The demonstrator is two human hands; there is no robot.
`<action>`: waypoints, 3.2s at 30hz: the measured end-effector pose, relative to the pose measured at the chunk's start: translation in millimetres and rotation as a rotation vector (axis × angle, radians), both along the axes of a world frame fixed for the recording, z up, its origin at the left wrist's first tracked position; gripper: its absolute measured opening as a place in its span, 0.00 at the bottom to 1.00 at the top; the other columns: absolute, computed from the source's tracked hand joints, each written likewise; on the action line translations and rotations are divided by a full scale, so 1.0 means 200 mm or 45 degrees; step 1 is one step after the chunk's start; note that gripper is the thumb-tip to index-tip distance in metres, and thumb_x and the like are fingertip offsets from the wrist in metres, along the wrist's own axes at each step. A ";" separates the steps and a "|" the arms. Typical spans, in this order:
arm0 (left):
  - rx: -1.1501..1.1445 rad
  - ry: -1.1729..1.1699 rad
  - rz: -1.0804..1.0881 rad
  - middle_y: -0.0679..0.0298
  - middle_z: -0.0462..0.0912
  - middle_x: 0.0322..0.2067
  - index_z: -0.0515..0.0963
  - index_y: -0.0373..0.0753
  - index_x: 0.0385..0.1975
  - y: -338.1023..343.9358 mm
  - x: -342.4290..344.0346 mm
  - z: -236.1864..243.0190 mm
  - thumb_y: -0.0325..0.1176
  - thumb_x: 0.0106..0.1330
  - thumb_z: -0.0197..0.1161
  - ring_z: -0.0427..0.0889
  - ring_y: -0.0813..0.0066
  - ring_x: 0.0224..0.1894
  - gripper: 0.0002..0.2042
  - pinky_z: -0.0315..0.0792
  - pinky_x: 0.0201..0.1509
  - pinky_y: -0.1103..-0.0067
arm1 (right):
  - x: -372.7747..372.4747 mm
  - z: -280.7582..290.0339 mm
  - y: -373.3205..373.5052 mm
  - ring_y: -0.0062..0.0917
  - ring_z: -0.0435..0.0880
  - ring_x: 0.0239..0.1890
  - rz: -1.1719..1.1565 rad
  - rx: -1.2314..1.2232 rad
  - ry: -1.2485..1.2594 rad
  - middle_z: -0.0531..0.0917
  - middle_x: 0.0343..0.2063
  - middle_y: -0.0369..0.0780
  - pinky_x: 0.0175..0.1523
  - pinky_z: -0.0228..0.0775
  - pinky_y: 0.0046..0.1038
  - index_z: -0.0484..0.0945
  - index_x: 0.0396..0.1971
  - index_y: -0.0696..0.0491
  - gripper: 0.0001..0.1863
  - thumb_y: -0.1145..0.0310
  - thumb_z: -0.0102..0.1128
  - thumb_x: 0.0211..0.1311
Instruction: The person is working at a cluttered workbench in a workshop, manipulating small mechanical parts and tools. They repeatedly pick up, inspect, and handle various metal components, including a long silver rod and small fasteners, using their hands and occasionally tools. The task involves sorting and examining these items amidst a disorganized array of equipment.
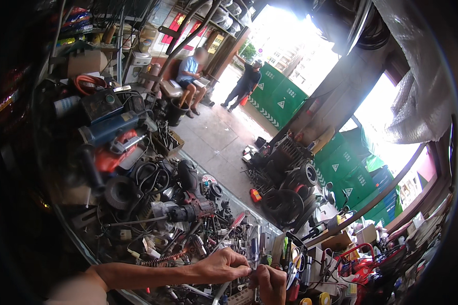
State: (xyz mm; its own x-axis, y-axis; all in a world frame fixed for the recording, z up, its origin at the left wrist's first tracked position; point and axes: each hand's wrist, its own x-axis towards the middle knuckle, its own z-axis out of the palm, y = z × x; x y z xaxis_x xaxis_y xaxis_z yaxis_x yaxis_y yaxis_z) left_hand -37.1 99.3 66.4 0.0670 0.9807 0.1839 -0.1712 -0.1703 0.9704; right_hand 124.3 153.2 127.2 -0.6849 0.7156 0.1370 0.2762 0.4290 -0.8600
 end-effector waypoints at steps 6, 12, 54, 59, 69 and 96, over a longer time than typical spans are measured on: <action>-0.038 0.025 -0.017 0.69 0.75 0.21 0.77 0.31 0.33 -0.02 -0.01 0.05 0.33 0.62 0.56 0.69 0.86 0.28 0.10 0.65 0.33 0.83 | 0.01 0.02 -0.03 0.13 0.74 0.24 -0.061 -0.089 0.121 0.77 0.22 0.34 0.27 0.65 0.14 0.76 0.36 0.59 0.09 0.70 0.51 0.62; 0.054 0.002 -0.037 0.69 0.75 0.22 0.77 0.31 0.32 0.00 0.01 0.00 0.33 0.63 0.56 0.69 0.86 0.28 0.10 0.65 0.33 0.83 | -0.01 0.05 -0.03 0.12 0.72 0.21 0.029 0.161 0.001 0.73 0.16 0.32 0.25 0.62 0.15 0.76 0.27 0.59 0.13 0.67 0.47 0.65; -0.036 0.022 -0.044 0.73 0.76 0.22 0.78 0.33 0.32 -0.02 0.01 0.09 0.34 0.63 0.56 0.68 0.91 0.27 0.10 0.64 0.29 0.88 | 0.05 0.08 0.02 0.13 0.73 0.23 0.080 -0.002 -0.065 0.77 0.21 0.34 0.26 0.64 0.17 0.74 0.36 0.59 0.08 0.72 0.53 0.61; -0.042 0.016 -0.014 0.73 0.76 0.22 0.79 0.32 0.32 -0.02 0.01 0.05 0.34 0.63 0.56 0.68 0.91 0.27 0.10 0.63 0.29 0.88 | 0.06 0.07 0.04 0.12 0.76 0.25 0.183 0.012 -0.117 0.79 0.25 0.35 0.28 0.68 0.15 0.73 0.42 0.58 0.12 0.75 0.57 0.57; -0.102 -0.004 -0.054 0.70 0.78 0.24 0.78 0.31 0.32 -0.03 0.02 0.08 0.32 0.62 0.55 0.71 0.88 0.29 0.10 0.66 0.36 0.86 | 0.02 0.18 -0.05 0.18 0.79 0.24 0.065 -0.193 -0.019 0.80 0.21 0.39 0.30 0.69 0.20 0.77 0.33 0.63 0.09 0.71 0.55 0.59; -0.160 -0.078 0.002 0.71 0.77 0.23 0.79 0.32 0.32 -0.03 0.01 0.06 0.32 0.62 0.57 0.70 0.89 0.26 0.09 0.64 0.30 0.87 | 0.01 0.18 -0.02 0.18 0.80 0.26 0.152 -0.088 -0.060 0.82 0.25 0.41 0.32 0.69 0.19 0.74 0.40 0.62 0.12 0.73 0.58 0.57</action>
State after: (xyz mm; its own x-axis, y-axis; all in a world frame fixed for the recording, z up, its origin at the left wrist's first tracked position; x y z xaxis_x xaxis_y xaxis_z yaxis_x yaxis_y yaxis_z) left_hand -34.9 92.3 78.3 0.0580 0.9963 0.0633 -0.2310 -0.0483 0.9718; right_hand 126.7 149.0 163.3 -0.7701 0.6354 0.0557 0.2678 0.4013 -0.8759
